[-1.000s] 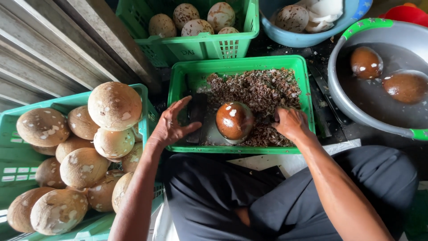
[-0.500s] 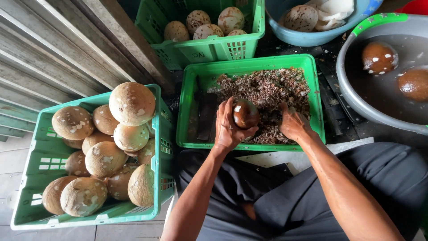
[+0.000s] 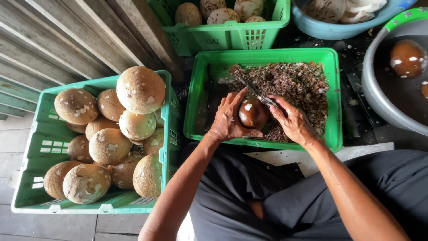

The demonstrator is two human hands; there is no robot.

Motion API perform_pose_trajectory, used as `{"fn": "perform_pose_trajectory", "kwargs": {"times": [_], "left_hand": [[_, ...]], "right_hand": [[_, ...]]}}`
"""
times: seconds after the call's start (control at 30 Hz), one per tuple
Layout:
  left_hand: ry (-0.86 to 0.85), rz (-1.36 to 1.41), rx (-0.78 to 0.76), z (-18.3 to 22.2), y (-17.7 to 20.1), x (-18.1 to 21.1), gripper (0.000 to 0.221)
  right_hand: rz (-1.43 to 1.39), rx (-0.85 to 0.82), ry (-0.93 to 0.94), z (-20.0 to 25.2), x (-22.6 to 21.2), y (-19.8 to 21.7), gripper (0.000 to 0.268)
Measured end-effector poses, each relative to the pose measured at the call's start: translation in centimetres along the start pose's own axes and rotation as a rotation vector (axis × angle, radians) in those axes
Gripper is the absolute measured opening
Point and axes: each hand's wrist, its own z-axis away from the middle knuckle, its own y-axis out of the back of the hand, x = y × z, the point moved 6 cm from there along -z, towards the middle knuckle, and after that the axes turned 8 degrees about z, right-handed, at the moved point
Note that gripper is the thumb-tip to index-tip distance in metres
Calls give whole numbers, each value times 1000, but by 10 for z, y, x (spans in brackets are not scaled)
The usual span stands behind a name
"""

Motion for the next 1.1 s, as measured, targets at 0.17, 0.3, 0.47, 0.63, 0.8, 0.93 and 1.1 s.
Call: {"fn": "perform_pose_trajectory", "kwargs": {"times": [0.17,0.3,0.47,0.63,0.8,0.93,1.1], "left_hand": [[62,203,17,-4,-16,-33,124],[23,229,84,-2,-15,-32,115],[-15,297,135,-3,-18,-37,116],[8,346,112,-2,-14,-29,113],[134,374,81,-3,-24,-44,109],[76,410,62,-6,-24,-31,107],[76,234,25,-7,-23,-27,106]], "right_hand": [[-5,87,147,-12,5,-8,40],[-239,184,33,-20,30,-24,38],[-229,167,60,-21,5,-17,33],[-135,202,248,-31,-9,-18,26],[524,289,678,2,-100,-17,22],[499,197,682,-27,-91,-12,21],[500,150,774,-10,-112,-21,15]]}}
